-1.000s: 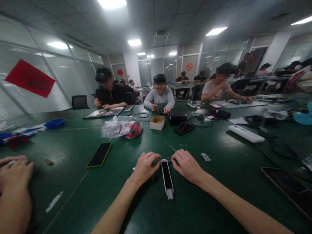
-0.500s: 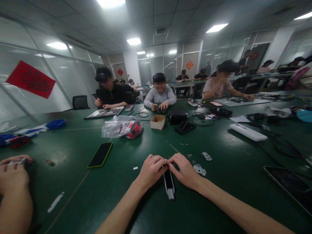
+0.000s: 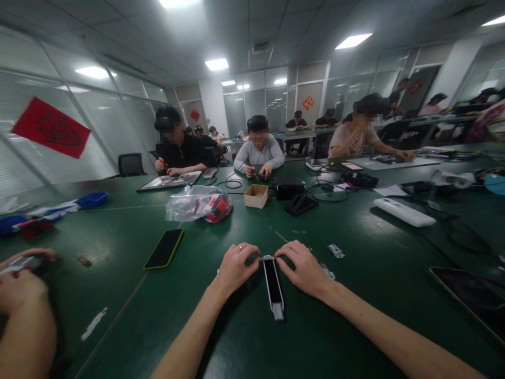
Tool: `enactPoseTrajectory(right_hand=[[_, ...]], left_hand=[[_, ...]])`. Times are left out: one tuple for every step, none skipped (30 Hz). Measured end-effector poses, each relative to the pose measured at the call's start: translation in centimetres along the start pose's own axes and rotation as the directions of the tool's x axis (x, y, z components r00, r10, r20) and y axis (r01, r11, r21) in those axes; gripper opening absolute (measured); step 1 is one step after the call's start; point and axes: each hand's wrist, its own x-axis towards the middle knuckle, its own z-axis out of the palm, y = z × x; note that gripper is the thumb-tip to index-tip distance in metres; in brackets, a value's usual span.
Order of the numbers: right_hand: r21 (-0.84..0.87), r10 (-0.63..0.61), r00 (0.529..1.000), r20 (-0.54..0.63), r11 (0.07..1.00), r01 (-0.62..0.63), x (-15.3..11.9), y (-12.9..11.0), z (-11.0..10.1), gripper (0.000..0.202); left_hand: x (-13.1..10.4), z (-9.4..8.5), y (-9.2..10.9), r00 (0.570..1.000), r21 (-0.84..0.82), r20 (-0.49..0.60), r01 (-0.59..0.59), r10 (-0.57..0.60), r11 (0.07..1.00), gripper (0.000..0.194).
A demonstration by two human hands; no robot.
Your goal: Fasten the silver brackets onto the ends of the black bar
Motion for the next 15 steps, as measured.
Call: enactPoseTrajectory(right_hand=[[-0.020,0.027,1.000,0.003,0.999,-0.027,0.0,0.4,0.0,0.016],[-0.039,0.055,0.998,0.008,0.998,-0.054,0.0,0.8,-0.1,0.017],[-0.054,0.079,0.997,0.017,0.995,-0.078,0.0,1.1,0.0,0.017],[-0.067,0.100,0.995,0.029,0.993,-0.098,0.0,1.4,0.0,0.018],[-0.080,0.116,0.992,0.043,0.990,-0.112,-0.1,1.5,0.1,0.018],[-0.090,0.124,0.991,0.058,0.989,-0.119,-0.1,1.7,0.1,0.019],[-0.098,0.129,0.989,0.074,0.988,-0.122,-0.2,1.7,0.2,0.020],[-0.105,0.131,0.987,0.088,0.987,-0.122,-0.2,1.7,0.3,0.020],[-0.111,0.131,0.986,0.100,0.987,-0.120,-0.2,1.6,0.3,0.019],[-0.116,0.130,0.985,0.111,0.986,-0.117,-0.2,1.5,0.3,0.019],[-0.122,0.129,0.984,0.120,0.986,-0.114,-0.2,1.5,0.4,0.019],[-0.129,0.127,0.984,0.125,0.985,-0.111,-0.2,1.4,0.4,0.019],[-0.137,0.123,0.984,0.128,0.985,-0.106,-0.1,1.4,0.4,0.020],[-0.145,0.118,0.985,0.130,0.985,-0.099,-0.1,1.4,0.4,0.020],[-0.152,0.110,0.985,0.131,0.984,-0.090,-0.1,1.4,0.5,0.021]], left_hand=[[0.0,-0.2,-0.5,0.999,-0.003,0.021,0.031,-0.031,1.000,0.012],[-0.1,-0.3,-1.0,0.998,-0.010,0.038,0.051,-0.051,0.999,0.012],[-0.1,-0.4,-1.4,0.996,-0.024,0.061,0.063,-0.061,0.998,0.012],[-0.1,-0.4,-1.8,0.995,-0.049,0.084,0.064,-0.059,0.997,0.012],[-0.2,-0.4,-2.1,0.993,-0.077,0.107,0.062,-0.054,0.995,0.011],[-0.2,-0.3,-2.2,0.991,-0.099,0.128,0.062,-0.049,0.993,0.012],[-0.2,-0.3,-2.3,0.988,-0.115,0.147,0.063,-0.046,0.991,0.012],[-0.2,-0.2,-2.2,0.986,-0.124,0.162,0.068,-0.048,0.990,0.012],[-0.2,-0.2,-2.2,0.983,-0.126,0.176,0.075,-0.052,0.989,0.012],[-0.2,-0.2,-2.1,0.980,-0.126,0.188,0.083,-0.059,0.989,0.013],[-0.2,-0.1,-1.9,0.978,-0.125,0.197,0.092,-0.066,0.988,0.013],[-0.2,-0.1,-1.8,0.976,-0.126,0.205,0.100,-0.073,0.987,0.013],[-0.2,-0.1,-1.8,0.974,-0.127,0.212,0.108,-0.079,0.986,0.013],[-0.2,-0.1,-1.7,0.972,-0.127,0.219,0.116,-0.086,0.985,0.013],[-0.1,-0.1,-1.7,0.970,-0.127,0.227,0.123,-0.092,0.984,0.013]])
